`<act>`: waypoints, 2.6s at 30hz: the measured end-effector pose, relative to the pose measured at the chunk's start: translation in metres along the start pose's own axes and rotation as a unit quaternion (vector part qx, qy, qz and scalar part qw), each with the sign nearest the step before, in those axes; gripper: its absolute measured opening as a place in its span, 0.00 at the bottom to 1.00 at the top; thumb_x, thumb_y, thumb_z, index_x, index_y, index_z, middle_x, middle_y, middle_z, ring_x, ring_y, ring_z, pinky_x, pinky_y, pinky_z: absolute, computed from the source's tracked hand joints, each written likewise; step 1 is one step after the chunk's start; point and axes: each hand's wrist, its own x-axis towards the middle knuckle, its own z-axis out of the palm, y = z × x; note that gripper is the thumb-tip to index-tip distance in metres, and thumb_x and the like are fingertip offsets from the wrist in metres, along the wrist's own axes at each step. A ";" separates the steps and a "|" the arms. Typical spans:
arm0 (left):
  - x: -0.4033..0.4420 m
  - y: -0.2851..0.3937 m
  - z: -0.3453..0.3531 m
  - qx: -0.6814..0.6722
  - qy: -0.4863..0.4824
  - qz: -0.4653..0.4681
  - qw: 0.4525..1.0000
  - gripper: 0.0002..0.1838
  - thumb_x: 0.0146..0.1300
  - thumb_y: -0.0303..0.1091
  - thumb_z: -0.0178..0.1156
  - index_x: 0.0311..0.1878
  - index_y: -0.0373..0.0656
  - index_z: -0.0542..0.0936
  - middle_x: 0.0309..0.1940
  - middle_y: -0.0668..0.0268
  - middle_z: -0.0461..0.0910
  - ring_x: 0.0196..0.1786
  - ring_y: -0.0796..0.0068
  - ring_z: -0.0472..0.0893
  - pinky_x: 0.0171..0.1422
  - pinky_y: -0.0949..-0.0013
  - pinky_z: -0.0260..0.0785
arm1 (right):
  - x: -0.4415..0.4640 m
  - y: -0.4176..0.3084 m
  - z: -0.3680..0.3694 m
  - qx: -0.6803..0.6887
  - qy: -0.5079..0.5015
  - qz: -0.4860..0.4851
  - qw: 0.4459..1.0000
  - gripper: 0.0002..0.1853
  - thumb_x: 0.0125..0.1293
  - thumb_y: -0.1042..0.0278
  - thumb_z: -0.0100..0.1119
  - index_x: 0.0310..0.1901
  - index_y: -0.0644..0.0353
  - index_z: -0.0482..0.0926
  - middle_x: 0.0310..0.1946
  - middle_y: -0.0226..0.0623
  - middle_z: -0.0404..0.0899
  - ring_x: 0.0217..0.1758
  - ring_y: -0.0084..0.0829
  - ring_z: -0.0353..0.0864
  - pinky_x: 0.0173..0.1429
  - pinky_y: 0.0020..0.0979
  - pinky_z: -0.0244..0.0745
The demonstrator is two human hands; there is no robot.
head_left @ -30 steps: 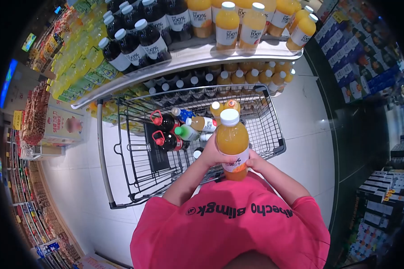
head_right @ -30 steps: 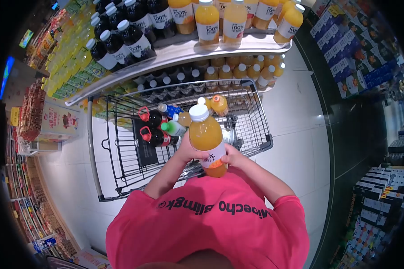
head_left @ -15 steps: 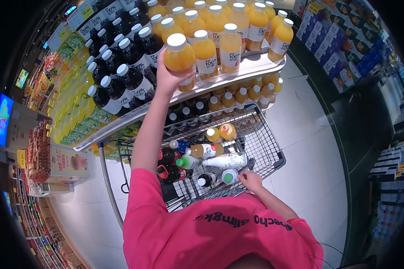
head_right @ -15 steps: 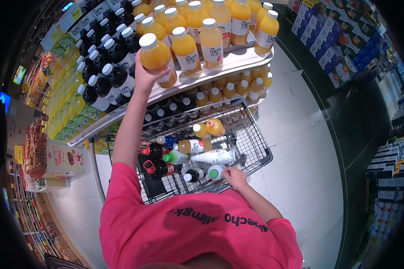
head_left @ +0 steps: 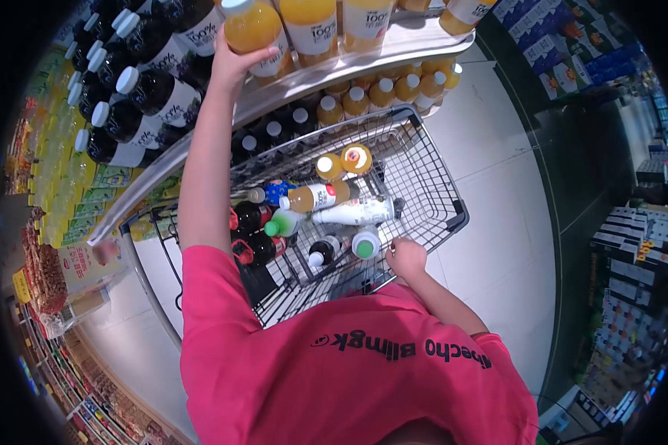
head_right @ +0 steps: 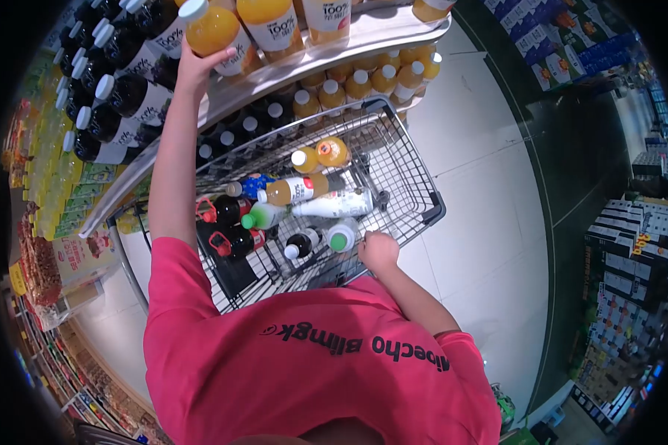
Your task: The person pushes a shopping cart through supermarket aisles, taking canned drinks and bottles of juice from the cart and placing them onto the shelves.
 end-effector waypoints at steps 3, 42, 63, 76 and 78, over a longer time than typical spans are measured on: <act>-0.008 0.029 0.014 -0.098 0.011 0.028 0.995 0.40 0.43 0.24 0.72 0.61 0.39 0.63 0.55 0.61 0.71 0.55 0.65 0.74 0.57 0.62 0.69 | 0.003 0.000 0.000 -0.006 0.011 -0.012 1.000 0.09 0.50 0.60 0.59 0.27 0.57 0.81 0.26 0.40 0.81 0.30 0.40 0.81 0.34 0.39 0.76; -0.280 -0.159 0.173 0.367 -0.093 -0.319 0.869 0.33 0.49 0.30 0.60 0.59 0.37 0.60 0.50 0.49 0.72 0.52 0.50 0.74 0.56 0.55 0.67 | 0.012 -0.006 -0.006 -0.113 -0.150 0.047 0.981 0.14 0.51 0.58 0.54 0.35 0.55 0.82 0.34 0.40 0.82 0.38 0.40 0.82 0.41 0.39 0.77; -0.308 -0.196 0.063 0.671 -0.397 -0.240 0.579 0.25 0.60 0.40 0.55 0.61 0.48 0.66 0.51 0.61 0.73 0.55 0.64 0.73 0.56 0.61 0.64 | 0.014 -0.006 -0.011 -0.081 -0.124 0.057 0.987 0.12 0.51 0.58 0.57 0.31 0.55 0.82 0.30 0.41 0.82 0.35 0.39 0.83 0.38 0.39 0.78; -0.265 -0.051 0.118 0.631 -0.444 -0.225 0.595 0.17 0.45 0.36 0.66 0.41 0.44 0.83 0.44 0.57 0.77 0.44 0.61 0.82 0.43 0.63 0.77 | 0.021 0.027 -0.012 0.208 -0.167 -0.068 0.962 0.22 0.53 0.51 0.64 0.44 0.58 0.79 0.35 0.40 0.81 0.42 0.37 0.81 0.47 0.34 0.75; -0.267 -0.010 0.125 0.625 -0.421 -0.219 0.620 0.19 0.42 0.36 0.68 0.41 0.44 0.83 0.43 0.56 0.77 0.43 0.61 0.82 0.43 0.63 0.77 | 0.025 0.047 -0.016 0.338 -0.178 -0.117 0.917 0.26 0.52 0.55 0.69 0.50 0.61 0.76 0.44 0.41 0.77 0.51 0.32 0.77 0.53 0.31 0.72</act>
